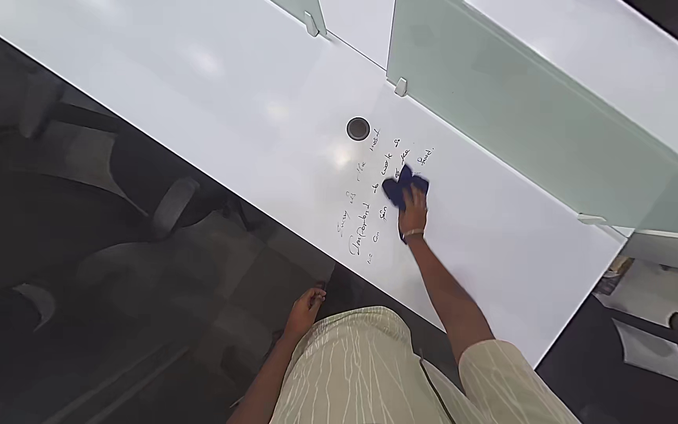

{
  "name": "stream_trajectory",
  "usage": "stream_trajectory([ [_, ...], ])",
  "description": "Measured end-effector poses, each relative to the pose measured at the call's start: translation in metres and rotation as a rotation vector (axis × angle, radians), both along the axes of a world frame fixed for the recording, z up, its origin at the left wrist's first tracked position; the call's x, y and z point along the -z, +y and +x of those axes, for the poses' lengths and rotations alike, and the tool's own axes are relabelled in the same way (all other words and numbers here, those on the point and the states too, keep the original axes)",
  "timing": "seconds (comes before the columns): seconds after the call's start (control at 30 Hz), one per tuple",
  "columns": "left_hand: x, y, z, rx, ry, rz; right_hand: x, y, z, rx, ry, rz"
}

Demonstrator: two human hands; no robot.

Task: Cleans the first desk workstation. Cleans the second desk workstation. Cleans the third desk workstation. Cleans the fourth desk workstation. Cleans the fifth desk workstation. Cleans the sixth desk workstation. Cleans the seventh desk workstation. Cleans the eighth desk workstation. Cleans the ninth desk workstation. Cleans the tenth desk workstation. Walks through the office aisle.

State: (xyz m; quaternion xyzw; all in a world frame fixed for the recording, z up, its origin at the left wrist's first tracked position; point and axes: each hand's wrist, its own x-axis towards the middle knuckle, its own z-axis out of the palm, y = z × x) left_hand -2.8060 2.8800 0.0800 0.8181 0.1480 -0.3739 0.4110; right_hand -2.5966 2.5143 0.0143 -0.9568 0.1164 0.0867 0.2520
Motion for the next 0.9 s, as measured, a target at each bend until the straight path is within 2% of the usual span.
stream_trajectory([
  [0.07, 0.001, -0.014, -0.005, -0.045, -0.005, -0.007, -0.005, 0.018, -0.074, -0.189, 0.05, 0.062],
  [0.13, 0.005, -0.026, -0.015, -0.096, 0.003, -0.016, -0.003, 0.029, -0.148, -0.428, -0.008, 0.177],
  [0.2, 0.005, -0.038, -0.02, -0.133, -0.006, -0.017, 0.006, 0.023, -0.171, -0.64, -0.091, 0.228],
  [0.27, 0.004, -0.05, -0.026, -0.159, -0.012, -0.015, 0.005, 0.007, -0.133, -0.717, -0.075, 0.266],
  [0.3, 0.003, -0.054, -0.028, -0.162, -0.013, -0.012, 0.002, -0.004, -0.1, -0.674, -0.03, 0.22],
  [0.37, 0.002, -0.061, -0.032, -0.166, -0.011, 0.004, -0.001, -0.035, -0.022, -0.441, 0.019, 0.076],
  [0.43, -0.002, -0.065, -0.039, -0.172, -0.008, 0.024, 0.003, -0.077, 0.048, -0.186, -0.052, -0.02],
  [0.5, -0.002, -0.068, -0.038, -0.198, -0.021, 0.038, 0.007, -0.108, 0.098, -0.023, -0.126, -0.056],
  [0.57, -0.003, -0.073, -0.042, -0.243, -0.006, 0.041, 0.009, -0.106, 0.097, 0.065, -0.125, -0.043],
  [0.63, -0.001, -0.078, -0.042, -0.258, 0.008, 0.035, 0.004, -0.076, 0.058, 0.065, -0.078, -0.018],
  [0.7, -0.002, -0.078, -0.04, -0.243, 0.034, 0.025, 0.001, -0.043, -0.004, -0.09, -0.045, 0.032],
  [0.77, -0.001, -0.078, -0.035, -0.243, 0.033, 0.041, 0.006, -0.04, -0.043, -0.299, -0.136, 0.063],
  [0.83, -0.002, -0.075, -0.033, -0.24, 0.025, 0.067, 0.007, -0.063, -0.029, -0.397, -0.114, 0.049],
  [0.9, -0.005, -0.069, -0.033, -0.249, 0.035, 0.09, 0.007, -0.09, 0.027, -0.258, -0.057, -0.008],
])
